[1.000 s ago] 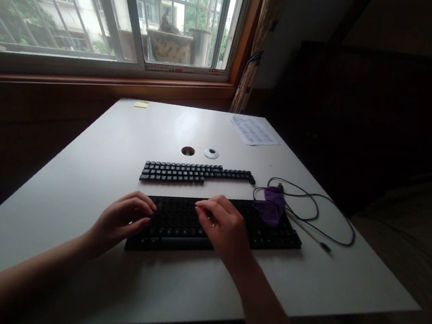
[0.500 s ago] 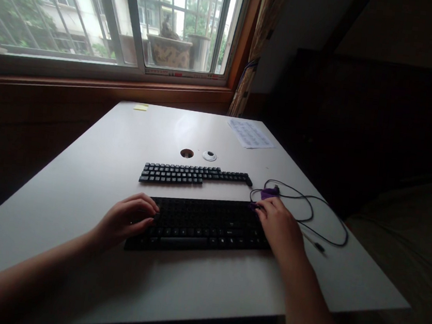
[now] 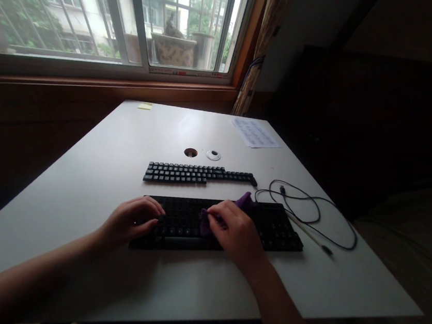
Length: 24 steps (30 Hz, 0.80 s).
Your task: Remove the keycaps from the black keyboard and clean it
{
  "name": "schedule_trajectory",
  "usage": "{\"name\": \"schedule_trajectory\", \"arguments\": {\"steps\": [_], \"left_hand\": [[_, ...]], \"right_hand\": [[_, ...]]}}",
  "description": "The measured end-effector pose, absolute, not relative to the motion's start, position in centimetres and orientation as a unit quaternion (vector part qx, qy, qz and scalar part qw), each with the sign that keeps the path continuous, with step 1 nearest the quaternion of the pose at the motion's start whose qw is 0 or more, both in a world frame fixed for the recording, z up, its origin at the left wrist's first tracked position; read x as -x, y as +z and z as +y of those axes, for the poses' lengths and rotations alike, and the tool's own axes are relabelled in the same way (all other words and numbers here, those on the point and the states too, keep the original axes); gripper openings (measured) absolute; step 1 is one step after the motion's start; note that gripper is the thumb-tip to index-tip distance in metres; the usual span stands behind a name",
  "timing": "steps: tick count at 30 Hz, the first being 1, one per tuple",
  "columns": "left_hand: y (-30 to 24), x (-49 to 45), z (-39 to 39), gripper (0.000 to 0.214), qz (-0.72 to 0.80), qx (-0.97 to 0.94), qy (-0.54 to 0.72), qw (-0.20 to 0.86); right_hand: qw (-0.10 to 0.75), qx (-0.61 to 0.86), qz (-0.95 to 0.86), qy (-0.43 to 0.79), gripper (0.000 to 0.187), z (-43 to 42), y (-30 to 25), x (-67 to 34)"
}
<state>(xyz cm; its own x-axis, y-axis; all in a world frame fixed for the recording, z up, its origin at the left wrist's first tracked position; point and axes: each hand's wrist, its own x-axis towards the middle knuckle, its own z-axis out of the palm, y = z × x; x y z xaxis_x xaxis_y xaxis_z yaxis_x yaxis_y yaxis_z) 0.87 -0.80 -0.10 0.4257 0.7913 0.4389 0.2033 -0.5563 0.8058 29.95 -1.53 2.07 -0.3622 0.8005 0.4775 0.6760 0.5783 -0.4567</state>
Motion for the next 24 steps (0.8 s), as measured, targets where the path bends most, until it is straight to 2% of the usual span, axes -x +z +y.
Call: {"name": "schedule_trajectory", "arguments": {"steps": [8,24], "left_hand": [[-0.2,-1.3,-1.0,0.011,0.315,-0.788,0.433,0.303],[-0.3,-1.8,-1.7,0.013,0.343,-0.786,0.439,0.268]], "right_hand": [[0.422,0.354,-0.818,0.165,0.016,-3.0,1.7,-23.5],[0.41,0.332,-0.839,0.132,0.032,-3.4,-0.3,-22.9]]}}
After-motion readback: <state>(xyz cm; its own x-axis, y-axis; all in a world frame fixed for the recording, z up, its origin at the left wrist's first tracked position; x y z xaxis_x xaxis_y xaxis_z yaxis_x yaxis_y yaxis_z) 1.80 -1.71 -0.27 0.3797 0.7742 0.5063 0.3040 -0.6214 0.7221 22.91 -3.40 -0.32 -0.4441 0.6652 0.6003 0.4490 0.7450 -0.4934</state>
